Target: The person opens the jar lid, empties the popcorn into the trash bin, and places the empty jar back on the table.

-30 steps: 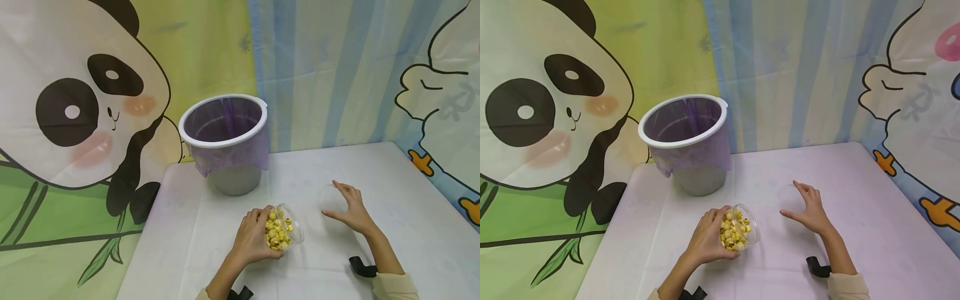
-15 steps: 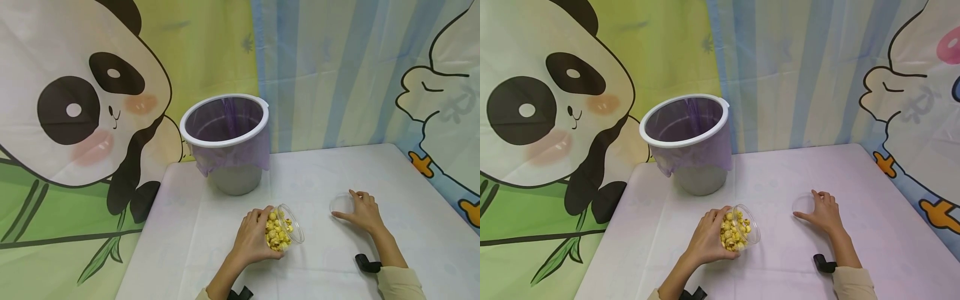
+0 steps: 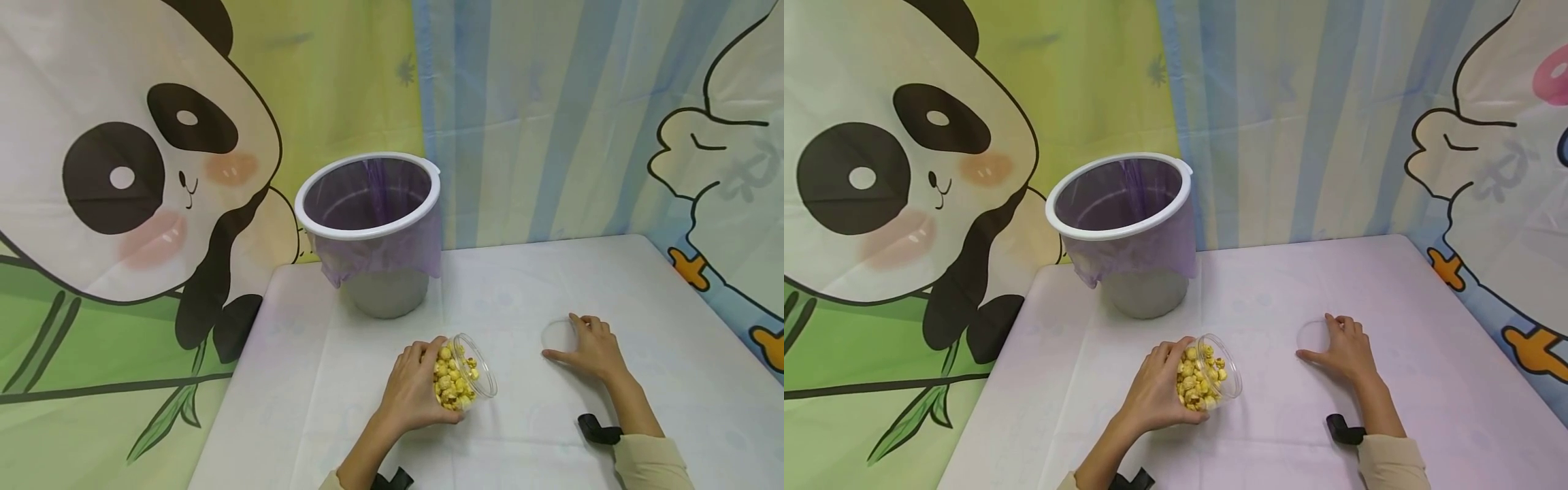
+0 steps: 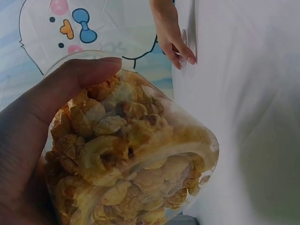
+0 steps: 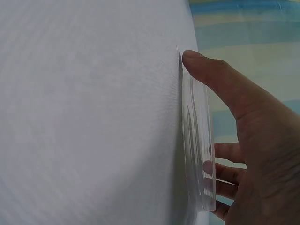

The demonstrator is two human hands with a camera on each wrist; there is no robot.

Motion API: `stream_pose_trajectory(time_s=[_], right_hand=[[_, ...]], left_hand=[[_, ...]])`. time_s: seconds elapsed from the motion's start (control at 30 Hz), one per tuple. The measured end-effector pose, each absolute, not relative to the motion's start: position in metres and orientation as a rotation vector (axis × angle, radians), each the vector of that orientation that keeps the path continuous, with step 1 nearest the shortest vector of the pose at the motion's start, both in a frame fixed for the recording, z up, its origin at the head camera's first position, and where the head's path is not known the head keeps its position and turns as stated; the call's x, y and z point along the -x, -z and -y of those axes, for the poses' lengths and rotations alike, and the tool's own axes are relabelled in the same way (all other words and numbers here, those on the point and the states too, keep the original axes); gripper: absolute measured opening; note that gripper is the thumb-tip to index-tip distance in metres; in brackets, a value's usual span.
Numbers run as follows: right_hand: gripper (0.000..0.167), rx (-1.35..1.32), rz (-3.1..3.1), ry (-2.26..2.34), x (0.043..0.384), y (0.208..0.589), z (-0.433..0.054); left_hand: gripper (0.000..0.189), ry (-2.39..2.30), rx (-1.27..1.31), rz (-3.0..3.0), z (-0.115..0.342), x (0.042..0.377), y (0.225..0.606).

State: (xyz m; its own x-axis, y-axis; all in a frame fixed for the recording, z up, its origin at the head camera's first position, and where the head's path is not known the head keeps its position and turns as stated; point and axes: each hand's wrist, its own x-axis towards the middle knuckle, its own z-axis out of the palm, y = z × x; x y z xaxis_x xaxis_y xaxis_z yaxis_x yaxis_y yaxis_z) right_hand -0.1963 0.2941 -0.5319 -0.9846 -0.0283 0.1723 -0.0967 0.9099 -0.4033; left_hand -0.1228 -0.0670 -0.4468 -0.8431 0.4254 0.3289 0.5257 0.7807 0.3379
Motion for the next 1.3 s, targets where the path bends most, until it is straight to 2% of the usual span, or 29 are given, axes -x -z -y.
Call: stream_pose_trajectory(time_s=[0.4,0.63,0.77,0.9,1.07,1.17,1.3], right_hand=[[0.110,-0.134,2.934,-0.626,0.193,0.532,-0.299],[0.126,-0.192,2.942,-0.727,0.188,0.518,-0.289],[0.118,-0.223,2.842,-0.860,0.198,0.473,-0.262],[0.097,-0.330,2.703,-1.065,0.222,0.407,-0.222],[0.071,-0.586,2.403,-1.335,0.257,0.339,-0.165],[0.064,-0.670,2.286,-1.503,0.273,0.310,-0.133],[0.060,-0.654,2.286,-1.694,0.282,0.288,-0.104]], left_hand=[[0.114,0.621,0.758,2.743,0.064,0.122,0.445],[0.113,0.620,0.767,2.759,0.064,0.120,0.447],[0.113,0.612,0.764,2.773,0.064,0.118,0.448],[0.113,0.614,0.765,2.772,0.063,0.118,0.449],[0.113,0.618,0.760,2.782,0.062,0.116,0.448],[0.113,0.614,0.754,2.778,0.064,0.115,0.447],[0.113,0.588,0.749,2.763,0.067,0.113,0.444]])
